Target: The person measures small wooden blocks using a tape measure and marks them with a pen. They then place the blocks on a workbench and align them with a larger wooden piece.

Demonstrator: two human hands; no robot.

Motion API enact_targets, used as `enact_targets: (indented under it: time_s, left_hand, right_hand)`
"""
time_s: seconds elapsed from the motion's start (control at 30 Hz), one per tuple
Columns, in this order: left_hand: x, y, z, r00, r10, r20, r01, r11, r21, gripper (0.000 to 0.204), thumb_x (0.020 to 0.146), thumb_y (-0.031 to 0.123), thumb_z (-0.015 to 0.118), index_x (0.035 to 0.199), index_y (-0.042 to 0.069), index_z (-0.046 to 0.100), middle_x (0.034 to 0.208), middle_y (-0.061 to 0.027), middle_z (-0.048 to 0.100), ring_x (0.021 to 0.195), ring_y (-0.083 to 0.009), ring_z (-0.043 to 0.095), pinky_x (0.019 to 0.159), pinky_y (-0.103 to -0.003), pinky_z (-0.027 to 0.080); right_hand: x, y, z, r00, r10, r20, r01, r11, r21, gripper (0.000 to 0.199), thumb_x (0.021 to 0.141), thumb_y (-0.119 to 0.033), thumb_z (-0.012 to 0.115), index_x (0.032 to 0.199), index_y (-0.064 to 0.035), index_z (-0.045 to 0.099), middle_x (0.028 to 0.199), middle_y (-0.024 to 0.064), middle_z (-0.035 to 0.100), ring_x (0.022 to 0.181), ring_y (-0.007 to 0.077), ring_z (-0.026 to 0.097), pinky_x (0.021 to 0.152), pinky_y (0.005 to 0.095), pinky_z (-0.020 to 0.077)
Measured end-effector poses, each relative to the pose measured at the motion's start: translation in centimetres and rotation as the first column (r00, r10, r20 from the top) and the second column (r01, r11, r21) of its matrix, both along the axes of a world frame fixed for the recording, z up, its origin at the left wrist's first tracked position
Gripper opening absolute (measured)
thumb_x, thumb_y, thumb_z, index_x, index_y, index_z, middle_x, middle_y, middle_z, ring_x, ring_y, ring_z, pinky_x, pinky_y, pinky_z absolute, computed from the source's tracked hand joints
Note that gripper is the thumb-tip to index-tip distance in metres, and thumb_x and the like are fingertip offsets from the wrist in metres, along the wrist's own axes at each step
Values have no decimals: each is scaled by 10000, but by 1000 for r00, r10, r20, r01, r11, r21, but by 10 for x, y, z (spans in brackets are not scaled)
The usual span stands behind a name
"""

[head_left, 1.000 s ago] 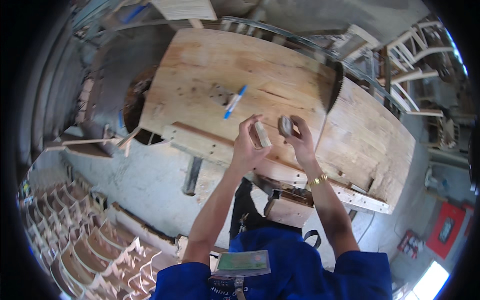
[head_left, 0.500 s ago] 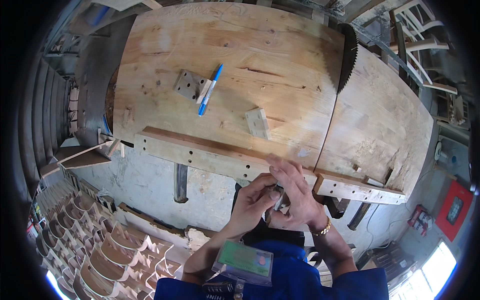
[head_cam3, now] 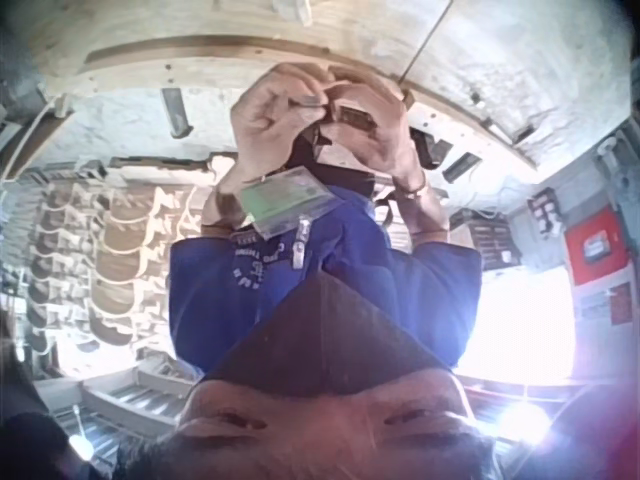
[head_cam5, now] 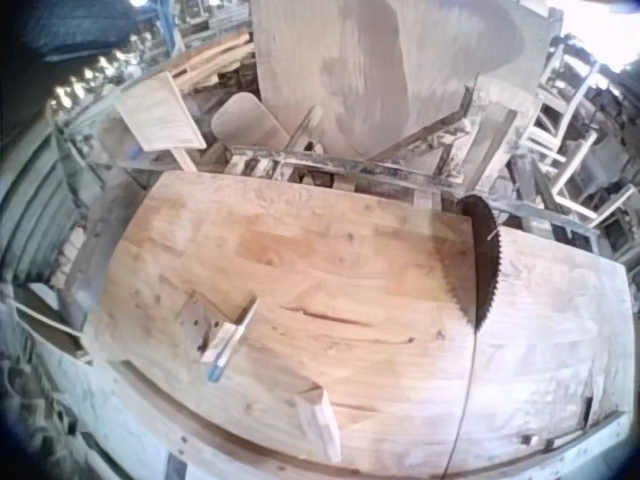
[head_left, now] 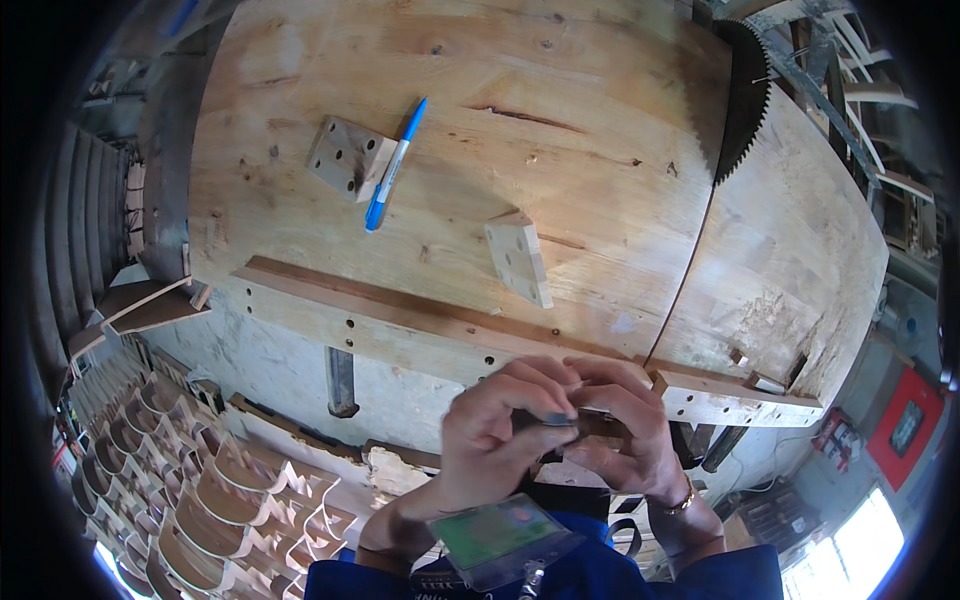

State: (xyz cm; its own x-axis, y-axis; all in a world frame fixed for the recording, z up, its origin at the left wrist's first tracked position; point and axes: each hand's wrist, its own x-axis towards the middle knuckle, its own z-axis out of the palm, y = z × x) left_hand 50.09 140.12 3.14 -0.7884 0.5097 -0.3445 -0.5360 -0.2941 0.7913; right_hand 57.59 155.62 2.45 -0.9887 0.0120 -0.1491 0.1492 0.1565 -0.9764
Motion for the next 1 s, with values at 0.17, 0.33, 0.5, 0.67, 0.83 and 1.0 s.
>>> enact_targets:
  time_s: [0.17,0.33,0.5,0.67,0.83,1.0]
  left_hand:
    - [-19,2,-5,896,-336,-289,202,891,-406,198,752,16,760,873,26,604,783,-72,600,639,-164,609,540,-276,468]
    - [-44,0,-2,787,-547,-286,336,768,-546,203,757,39,749,880,23,588,809,-100,624,696,-248,651,594,-325,506]
    - [-74,-4,9,695,-702,-158,437,586,-682,126,770,-4,710,869,-15,633,756,-105,667,672,-171,667,597,-272,520]
    - [-96,-5,3,680,-731,-58,516,532,-671,121,811,-5,664,924,-47,676,731,-111,674,638,-133,642,557,-262,498]
    - [-108,-4,0,647,-759,-74,529,516,-674,128,831,-20,633,946,-44,682,693,-93,653,608,-118,640,510,-245,491]
    - [-114,-5,-2,641,-765,-53,572,523,-631,136,829,-16,629,949,-53,681,696,-102,655,585,-124,642,487,-241,480]
  right_hand:
    - [-7,5,0,954,-211,215,254,947,-197,259,775,-33,733,991,30,604,986,154,617,807,170,648,648,252,507]
    - [-30,13,4,926,-98,366,233,908,-347,147,834,20,672,956,67,604,850,97,657,713,91,623,610,212,492]
    - [-40,9,0,868,-108,485,320,869,-378,126,886,-23,646,958,74,607,751,64,652,652,56,588,547,192,458]
    - [-50,-7,-6,844,-326,426,437,878,-193,137,905,-53,638,948,74,611,685,49,641,589,43,559,511,186,434]
    - [-56,-10,-9,841,-356,408,444,884,-144,154,902,-65,648,944,78,611,676,44,640,589,33,557,506,172,420]
    - [-54,-11,-13,835,-406,371,488,858,-160,137,869,-18,672,964,66,621,707,42,651,619,24,567,526,169,430]
